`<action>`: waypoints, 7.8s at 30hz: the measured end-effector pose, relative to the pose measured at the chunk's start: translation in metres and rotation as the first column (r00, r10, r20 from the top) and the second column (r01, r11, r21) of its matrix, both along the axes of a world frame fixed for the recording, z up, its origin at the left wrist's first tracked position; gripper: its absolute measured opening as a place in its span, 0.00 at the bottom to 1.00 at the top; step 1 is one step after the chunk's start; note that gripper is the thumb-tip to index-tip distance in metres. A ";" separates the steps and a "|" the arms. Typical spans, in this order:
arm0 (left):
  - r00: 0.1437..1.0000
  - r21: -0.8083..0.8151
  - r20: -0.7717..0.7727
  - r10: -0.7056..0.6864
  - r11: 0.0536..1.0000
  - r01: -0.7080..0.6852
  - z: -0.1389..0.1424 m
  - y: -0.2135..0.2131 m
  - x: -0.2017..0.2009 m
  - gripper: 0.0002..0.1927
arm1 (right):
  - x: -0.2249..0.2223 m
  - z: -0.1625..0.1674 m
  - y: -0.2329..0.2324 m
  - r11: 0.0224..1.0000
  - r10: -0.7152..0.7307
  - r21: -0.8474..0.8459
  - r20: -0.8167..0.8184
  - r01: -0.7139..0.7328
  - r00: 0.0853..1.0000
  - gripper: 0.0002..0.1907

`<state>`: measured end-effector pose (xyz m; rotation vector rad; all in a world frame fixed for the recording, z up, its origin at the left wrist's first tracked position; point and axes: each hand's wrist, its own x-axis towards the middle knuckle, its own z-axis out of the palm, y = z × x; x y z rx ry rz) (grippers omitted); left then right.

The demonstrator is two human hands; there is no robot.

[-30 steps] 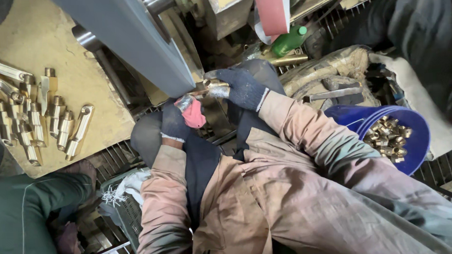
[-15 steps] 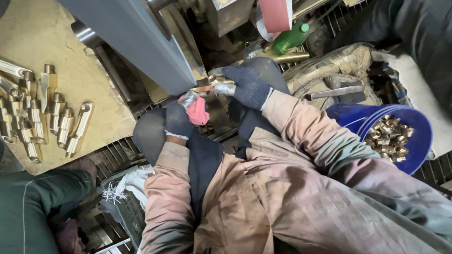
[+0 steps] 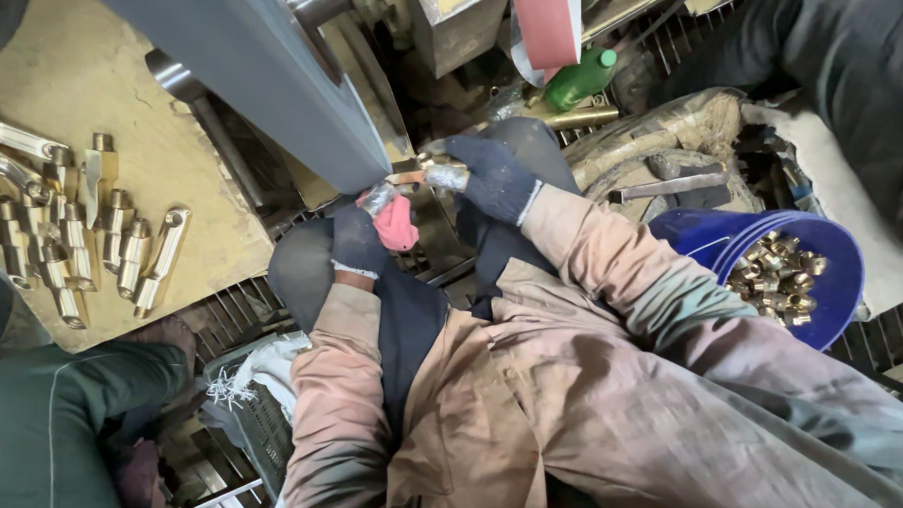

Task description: The person sits on the floor and repeatedly presses small brass-colored metal parts against a rotating grinding wheel to smooth their surfaces. They handle the parts one at a time, rotating them in their gloved hands, and place finished pieces into a white sack on the floor.

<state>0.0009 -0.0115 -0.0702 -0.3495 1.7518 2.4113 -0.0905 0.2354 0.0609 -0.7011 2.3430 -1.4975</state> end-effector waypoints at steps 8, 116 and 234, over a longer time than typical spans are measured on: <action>1.000 0.018 0.004 0.000 1.000 0.000 -0.007 -0.001 -0.004 0.12 | -0.005 0.008 -0.012 0.998 -0.048 0.040 0.071 0.045 0.996 0.19; 0.970 -0.369 -0.214 0.110 0.911 -0.185 0.198 0.022 0.122 0.18 | 0.097 0.111 0.013 0.976 0.207 0.004 -0.308 -0.216 0.929 0.30; 0.916 -0.870 -0.318 0.244 -0.459 -0.180 0.081 -0.304 0.033 0.15 | 0.063 0.042 -0.035 0.954 0.210 0.101 0.449 -0.283 0.868 0.19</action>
